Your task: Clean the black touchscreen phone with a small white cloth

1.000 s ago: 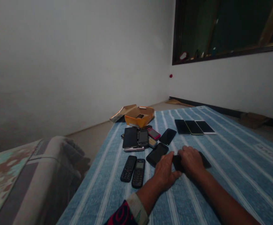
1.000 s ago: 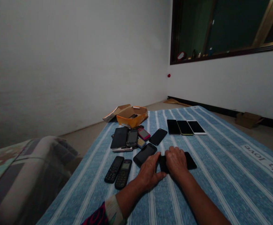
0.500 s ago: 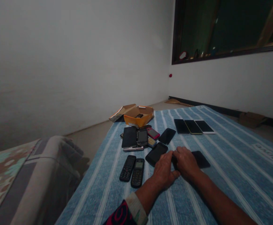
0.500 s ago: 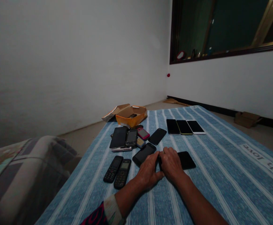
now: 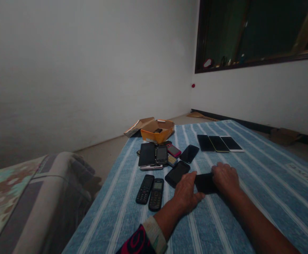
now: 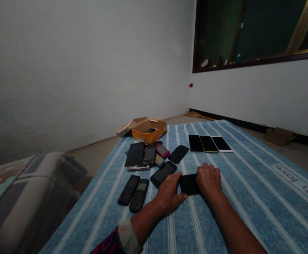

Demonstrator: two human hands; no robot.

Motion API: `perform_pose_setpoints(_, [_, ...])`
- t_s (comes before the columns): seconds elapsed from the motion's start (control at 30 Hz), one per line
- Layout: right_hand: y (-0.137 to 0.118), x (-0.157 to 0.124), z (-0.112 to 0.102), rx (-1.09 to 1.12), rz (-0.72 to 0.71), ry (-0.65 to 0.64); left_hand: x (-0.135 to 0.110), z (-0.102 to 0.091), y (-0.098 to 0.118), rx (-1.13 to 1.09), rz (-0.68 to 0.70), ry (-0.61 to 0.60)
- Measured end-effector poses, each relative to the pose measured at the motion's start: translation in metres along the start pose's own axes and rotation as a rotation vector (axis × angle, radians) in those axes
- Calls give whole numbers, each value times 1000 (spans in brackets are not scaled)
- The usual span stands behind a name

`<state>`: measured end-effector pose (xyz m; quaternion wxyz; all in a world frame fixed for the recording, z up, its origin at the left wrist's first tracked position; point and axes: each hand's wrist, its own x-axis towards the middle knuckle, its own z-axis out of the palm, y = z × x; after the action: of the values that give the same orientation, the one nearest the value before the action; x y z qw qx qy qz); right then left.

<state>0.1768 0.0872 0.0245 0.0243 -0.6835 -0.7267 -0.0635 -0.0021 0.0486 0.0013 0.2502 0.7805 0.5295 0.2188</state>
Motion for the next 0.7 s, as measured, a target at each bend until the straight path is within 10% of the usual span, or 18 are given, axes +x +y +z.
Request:
perform_pose_setpoints(0.27, [-33, -8, 6, 189, -273, 45, 4, 0, 1, -18, 24, 16])
perform_pose_setpoints(0.7, [-4, 3, 1, 47, -67, -47, 1, 3, -4, 4, 10, 7])
